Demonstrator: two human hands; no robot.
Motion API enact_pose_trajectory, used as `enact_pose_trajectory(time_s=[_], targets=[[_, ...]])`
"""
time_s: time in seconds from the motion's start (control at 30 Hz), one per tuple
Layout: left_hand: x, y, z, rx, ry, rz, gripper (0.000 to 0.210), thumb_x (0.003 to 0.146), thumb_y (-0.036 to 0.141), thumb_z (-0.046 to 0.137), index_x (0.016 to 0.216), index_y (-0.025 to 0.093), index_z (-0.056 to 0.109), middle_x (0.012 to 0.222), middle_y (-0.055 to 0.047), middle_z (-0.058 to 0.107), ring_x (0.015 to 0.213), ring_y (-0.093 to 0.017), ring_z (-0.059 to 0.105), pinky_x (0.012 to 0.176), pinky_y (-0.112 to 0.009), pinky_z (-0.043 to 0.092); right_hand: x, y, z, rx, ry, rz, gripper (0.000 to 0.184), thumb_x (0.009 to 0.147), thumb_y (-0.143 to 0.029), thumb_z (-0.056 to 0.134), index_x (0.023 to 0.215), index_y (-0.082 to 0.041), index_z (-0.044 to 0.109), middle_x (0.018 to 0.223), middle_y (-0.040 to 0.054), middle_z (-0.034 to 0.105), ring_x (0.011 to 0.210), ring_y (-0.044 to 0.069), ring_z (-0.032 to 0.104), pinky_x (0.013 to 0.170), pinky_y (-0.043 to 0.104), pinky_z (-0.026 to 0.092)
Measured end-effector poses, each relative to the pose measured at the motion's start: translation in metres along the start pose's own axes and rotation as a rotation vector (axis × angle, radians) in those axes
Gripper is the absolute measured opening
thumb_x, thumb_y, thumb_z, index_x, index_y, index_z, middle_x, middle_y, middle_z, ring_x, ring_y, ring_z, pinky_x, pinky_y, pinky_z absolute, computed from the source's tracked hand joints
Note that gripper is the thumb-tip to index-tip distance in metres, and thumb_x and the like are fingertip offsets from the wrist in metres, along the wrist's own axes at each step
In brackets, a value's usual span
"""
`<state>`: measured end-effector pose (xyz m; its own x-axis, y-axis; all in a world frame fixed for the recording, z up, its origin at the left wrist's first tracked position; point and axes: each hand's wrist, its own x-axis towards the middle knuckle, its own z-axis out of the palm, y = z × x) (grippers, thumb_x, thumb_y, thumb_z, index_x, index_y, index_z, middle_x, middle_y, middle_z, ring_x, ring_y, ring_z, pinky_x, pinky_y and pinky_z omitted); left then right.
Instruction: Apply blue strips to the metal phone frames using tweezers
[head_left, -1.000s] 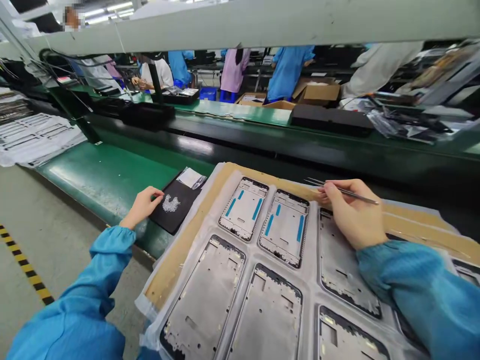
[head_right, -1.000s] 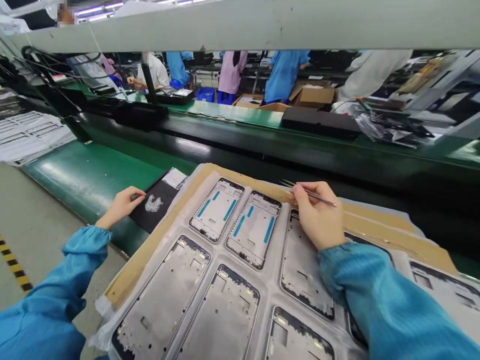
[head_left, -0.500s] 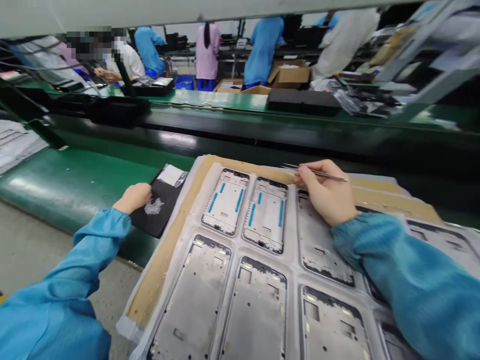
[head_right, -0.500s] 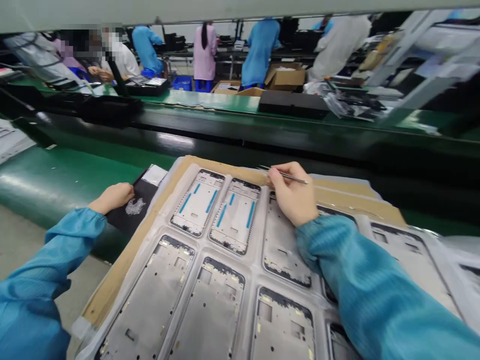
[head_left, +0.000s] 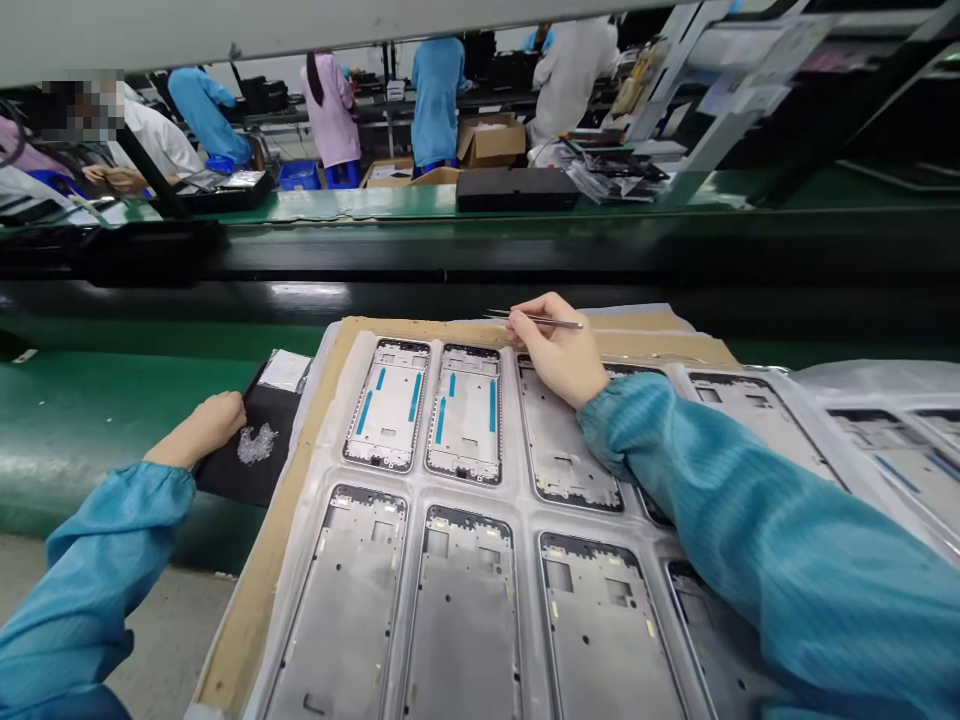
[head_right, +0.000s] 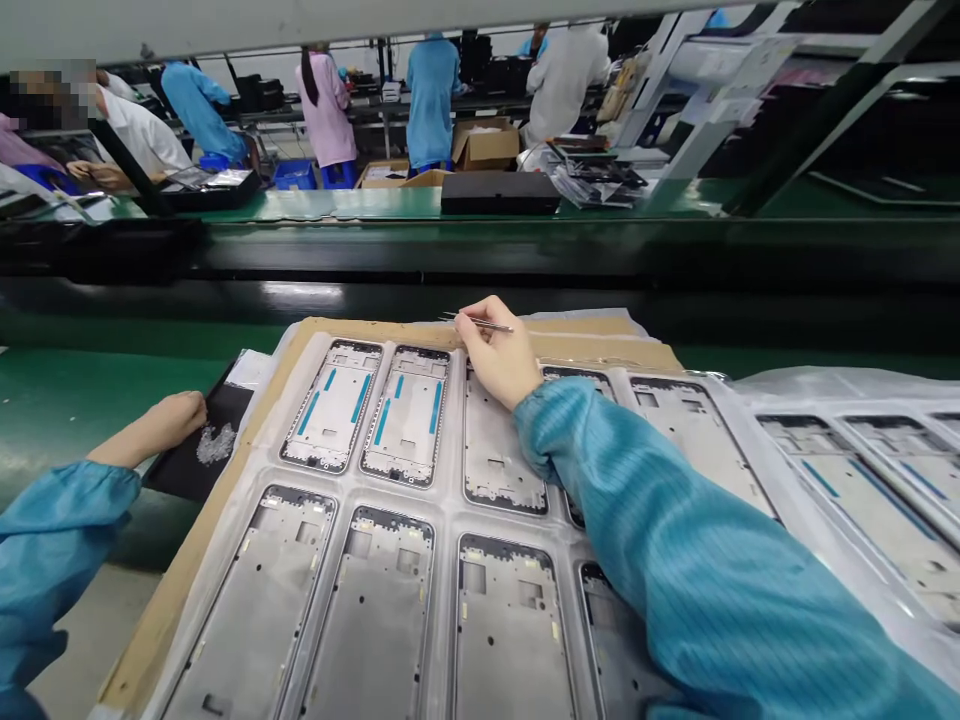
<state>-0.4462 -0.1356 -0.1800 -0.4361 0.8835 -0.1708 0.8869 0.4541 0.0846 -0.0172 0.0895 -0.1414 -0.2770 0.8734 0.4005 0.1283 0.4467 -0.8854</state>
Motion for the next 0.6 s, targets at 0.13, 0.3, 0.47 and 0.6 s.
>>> enact_pose_trajectory(time_s=[0.13,0.3,0.47,0.6], targets=[[-0.003,0.007,-0.007,-0.117,0.015,-0.016,0.025,0.092,0.032,0.065,0.075,0.015,0.058,0.070,0.003,0.057,0.067,-0.015,0.058,0.073,-0.033,0.051,0.001,0.001,0.000,-0.003,-0.005,-0.012,0.011,0.087,-0.030,0.059,0.082,-0.021,0.056,0.074,0.0000,0.064,0.068,0.014,0.063,0.065,0.026,0.053],[-0.017,0.031,-0.030,-0.432,0.176,0.038,0.020,0.088,0.033,0.067,0.083,0.015,0.061,0.078,0.000,0.062,0.077,-0.018,0.061,0.081,-0.038,0.050,-0.001,-0.001,-0.001,-0.027,0.039,-0.017,0.009,0.085,-0.029,0.061,0.080,-0.022,0.059,0.071,0.0000,0.064,0.067,0.015,0.062,0.064,0.027,0.051],[-0.028,0.096,-0.068,-0.936,0.317,0.188,0.029,0.077,0.039,0.072,0.094,0.017,0.062,0.086,-0.003,0.067,0.082,-0.018,0.062,0.079,-0.032,0.047,0.000,-0.016,0.001,-0.042,0.106,-0.058,0.008,0.074,-0.027,0.069,0.075,-0.022,0.063,0.073,0.0027,0.068,0.069,0.020,0.065,0.064,0.032,0.053],[-0.033,0.182,-0.088,-1.265,0.088,0.399,0.038,0.068,0.044,0.079,0.090,0.016,0.066,0.077,-0.003,0.064,0.067,-0.013,0.055,0.066,-0.028,0.044,0.000,-0.058,-0.007,-0.008,0.184,-0.124,0.012,0.073,-0.032,0.072,0.074,-0.022,0.064,0.067,0.0032,0.069,0.063,0.022,0.068,0.062,0.037,0.057]])
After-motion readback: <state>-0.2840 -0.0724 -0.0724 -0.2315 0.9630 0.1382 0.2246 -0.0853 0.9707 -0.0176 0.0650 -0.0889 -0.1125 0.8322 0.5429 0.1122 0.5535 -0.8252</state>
